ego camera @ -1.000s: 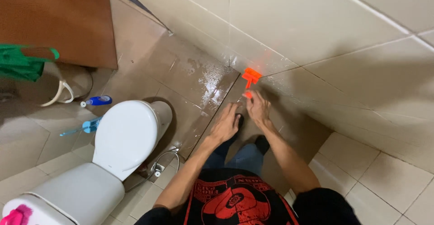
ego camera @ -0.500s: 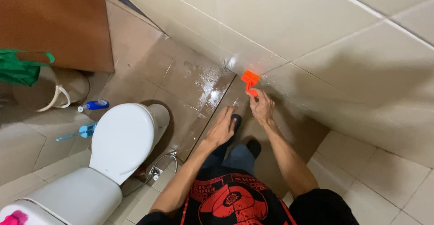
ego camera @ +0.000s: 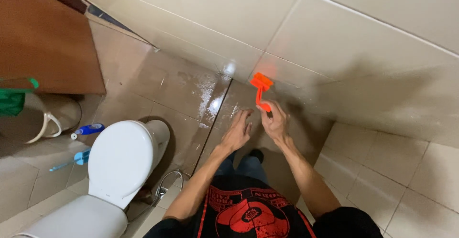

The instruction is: The person scrubs the tiled walls of a bathroom using an orange handheld brush. They work along the lower sections of the walls and around the base of the toilet, moving systematically across the surfaces.

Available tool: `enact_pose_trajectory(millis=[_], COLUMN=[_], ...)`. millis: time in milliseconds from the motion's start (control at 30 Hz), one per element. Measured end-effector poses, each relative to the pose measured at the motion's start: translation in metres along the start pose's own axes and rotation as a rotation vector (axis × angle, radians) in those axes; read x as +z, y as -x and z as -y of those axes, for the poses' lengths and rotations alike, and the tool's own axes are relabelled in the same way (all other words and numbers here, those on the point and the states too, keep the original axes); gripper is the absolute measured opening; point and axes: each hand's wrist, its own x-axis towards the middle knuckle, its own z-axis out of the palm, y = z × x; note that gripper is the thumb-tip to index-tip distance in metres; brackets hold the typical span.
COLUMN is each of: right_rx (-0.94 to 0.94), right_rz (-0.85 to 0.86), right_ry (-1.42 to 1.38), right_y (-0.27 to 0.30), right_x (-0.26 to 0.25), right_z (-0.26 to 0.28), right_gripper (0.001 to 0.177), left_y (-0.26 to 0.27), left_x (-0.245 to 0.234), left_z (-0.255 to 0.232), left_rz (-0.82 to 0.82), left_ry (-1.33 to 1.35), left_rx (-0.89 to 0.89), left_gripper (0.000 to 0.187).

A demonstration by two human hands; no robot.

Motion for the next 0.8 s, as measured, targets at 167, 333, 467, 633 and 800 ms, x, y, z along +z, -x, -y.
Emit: enact_pose_trajectory(millis=[167,333,467,633,800], right_rx=[0.141,0.228,0.202,0.215,0.264], right_rz=[0.129,0.134,0.086,-0.010,-0.068], right_ry=[0.085,0.172,0.092,0.016,0.054], right_y=[0.022,0.034,0.032,0.037,0.039], right_x=[0.023,0.014,-0.029,-0.083,-0.085], right_z=[-0.078,-0.095,-0.065,-0.020,-0.018], right_gripper=[0.024,0.022,0.022,0.029,0.026], left_y=[0.003,0.004,0.000,-0.006,-0.015], left_x=[0.010,0.022,0.022,0.027,0.036], left_z=[-0.011,0.004,-0.005,-0.019,-0.025], left_rz=[0.049,0.056,0.087,0.142,0.196], left_ry=[-0.065,-0.071,-0.108,-0.110,-0.097], left_rx=[-0.048,0.022,-0.004,-0.009,0.005], left_gripper=[0.044,0.044,0.044,0.042,0.044])
